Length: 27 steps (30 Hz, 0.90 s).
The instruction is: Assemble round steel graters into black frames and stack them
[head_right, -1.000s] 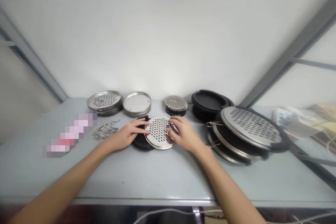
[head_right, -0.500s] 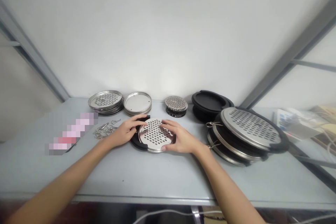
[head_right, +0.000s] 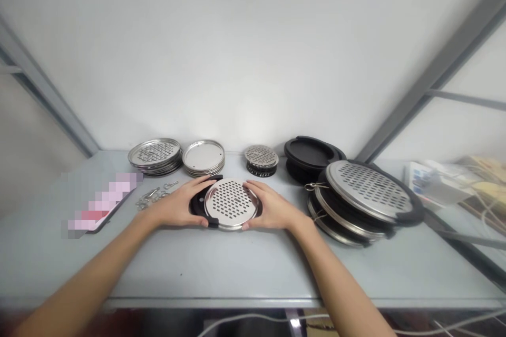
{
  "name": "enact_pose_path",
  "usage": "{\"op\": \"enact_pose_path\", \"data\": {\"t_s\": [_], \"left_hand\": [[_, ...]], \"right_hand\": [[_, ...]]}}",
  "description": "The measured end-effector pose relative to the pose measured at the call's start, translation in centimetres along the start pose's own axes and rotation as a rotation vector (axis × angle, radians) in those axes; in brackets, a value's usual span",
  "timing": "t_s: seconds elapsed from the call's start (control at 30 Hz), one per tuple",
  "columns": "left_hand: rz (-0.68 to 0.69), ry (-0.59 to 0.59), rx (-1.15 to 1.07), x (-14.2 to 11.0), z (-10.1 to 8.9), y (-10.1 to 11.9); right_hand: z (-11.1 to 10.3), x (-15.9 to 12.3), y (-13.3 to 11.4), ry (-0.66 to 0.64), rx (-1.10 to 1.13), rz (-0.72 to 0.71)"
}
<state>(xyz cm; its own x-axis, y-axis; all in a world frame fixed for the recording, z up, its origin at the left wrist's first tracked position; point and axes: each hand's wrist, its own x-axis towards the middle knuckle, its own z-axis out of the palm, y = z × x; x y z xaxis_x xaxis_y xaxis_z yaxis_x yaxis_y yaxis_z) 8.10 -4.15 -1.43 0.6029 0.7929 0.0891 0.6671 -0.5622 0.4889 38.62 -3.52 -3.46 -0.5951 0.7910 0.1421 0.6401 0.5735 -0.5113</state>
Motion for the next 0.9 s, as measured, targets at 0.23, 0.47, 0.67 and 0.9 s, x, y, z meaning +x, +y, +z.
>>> {"op": "enact_pose_path", "data": {"t_s": [0.23,0.47,0.67,0.9], "left_hand": [[0.06,-0.052,-0.06,0.1,-0.1,0.5],[0.092,-0.037,-0.091,0.1,0.6,0.5],[0.069,-0.034,-0.06,0.1,0.3,0.6],[0.028,-0.008,-0.006,-0.2,-0.6,-0.5]], "right_hand": [[0.6,0.0,-0.2,0.022,-0.012,-0.043],[0.9,0.1,-0.2,0.043,0.013,-0.089],[0.8,0.1,-0.2,0.045,0.028,-0.097],[-0.7,-0.1,-0.5,0.058,0.001,-0.032]]}}
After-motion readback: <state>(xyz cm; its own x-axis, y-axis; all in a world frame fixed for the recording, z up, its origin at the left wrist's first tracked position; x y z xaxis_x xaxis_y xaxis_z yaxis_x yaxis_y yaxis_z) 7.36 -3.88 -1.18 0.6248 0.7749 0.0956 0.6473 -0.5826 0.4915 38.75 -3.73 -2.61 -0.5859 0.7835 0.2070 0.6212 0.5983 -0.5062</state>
